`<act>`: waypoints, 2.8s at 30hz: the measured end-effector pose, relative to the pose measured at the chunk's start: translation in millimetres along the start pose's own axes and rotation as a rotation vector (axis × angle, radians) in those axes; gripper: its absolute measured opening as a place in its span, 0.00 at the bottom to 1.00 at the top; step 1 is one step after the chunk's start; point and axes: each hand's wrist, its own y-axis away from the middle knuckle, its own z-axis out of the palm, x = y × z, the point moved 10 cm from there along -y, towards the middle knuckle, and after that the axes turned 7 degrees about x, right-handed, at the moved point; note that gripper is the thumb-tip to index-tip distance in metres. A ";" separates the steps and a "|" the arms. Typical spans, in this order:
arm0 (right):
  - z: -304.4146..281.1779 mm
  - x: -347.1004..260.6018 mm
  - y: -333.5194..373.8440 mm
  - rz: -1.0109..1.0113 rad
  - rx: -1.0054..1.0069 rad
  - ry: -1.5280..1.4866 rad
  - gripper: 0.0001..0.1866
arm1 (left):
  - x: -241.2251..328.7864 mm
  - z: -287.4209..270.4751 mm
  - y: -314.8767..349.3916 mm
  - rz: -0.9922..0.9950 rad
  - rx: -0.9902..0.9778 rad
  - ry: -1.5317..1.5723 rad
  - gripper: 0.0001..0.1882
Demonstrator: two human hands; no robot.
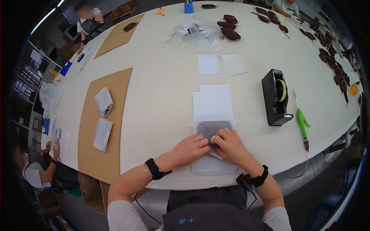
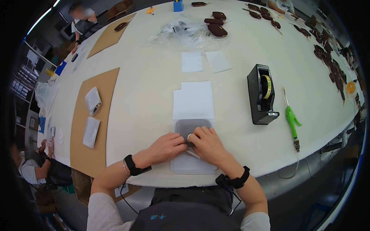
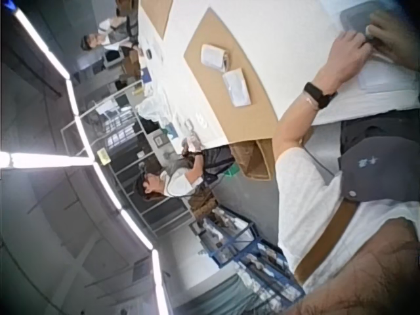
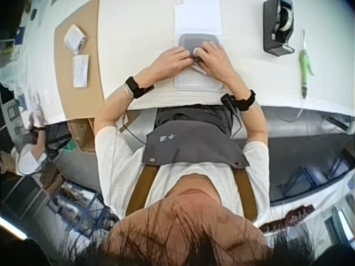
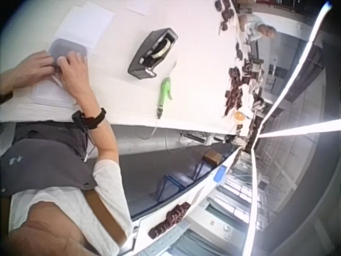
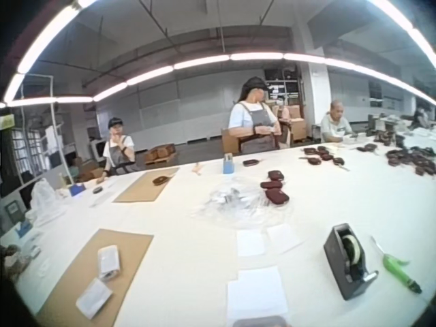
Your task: The person repeatedly picks up small maroon cases, uses a green screwdriver to tighten screws on the case surface, and then wraps each case in white paper. The process is repeated for multiple units on a large white table.
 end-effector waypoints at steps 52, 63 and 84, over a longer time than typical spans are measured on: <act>-34.3 63.3 13.3 0.570 0.291 -0.274 0.16 | -75.4 2.0 38.2 -0.882 0.180 0.419 0.11; -28.2 76.2 17.7 0.736 0.223 -0.366 0.22 | 7.9 -21.0 -7.7 -0.259 0.156 -0.073 0.18; -27.4 97.3 68.0 0.840 0.118 -0.488 0.20 | 13.7 16.2 -12.5 -0.183 -0.142 -0.050 0.30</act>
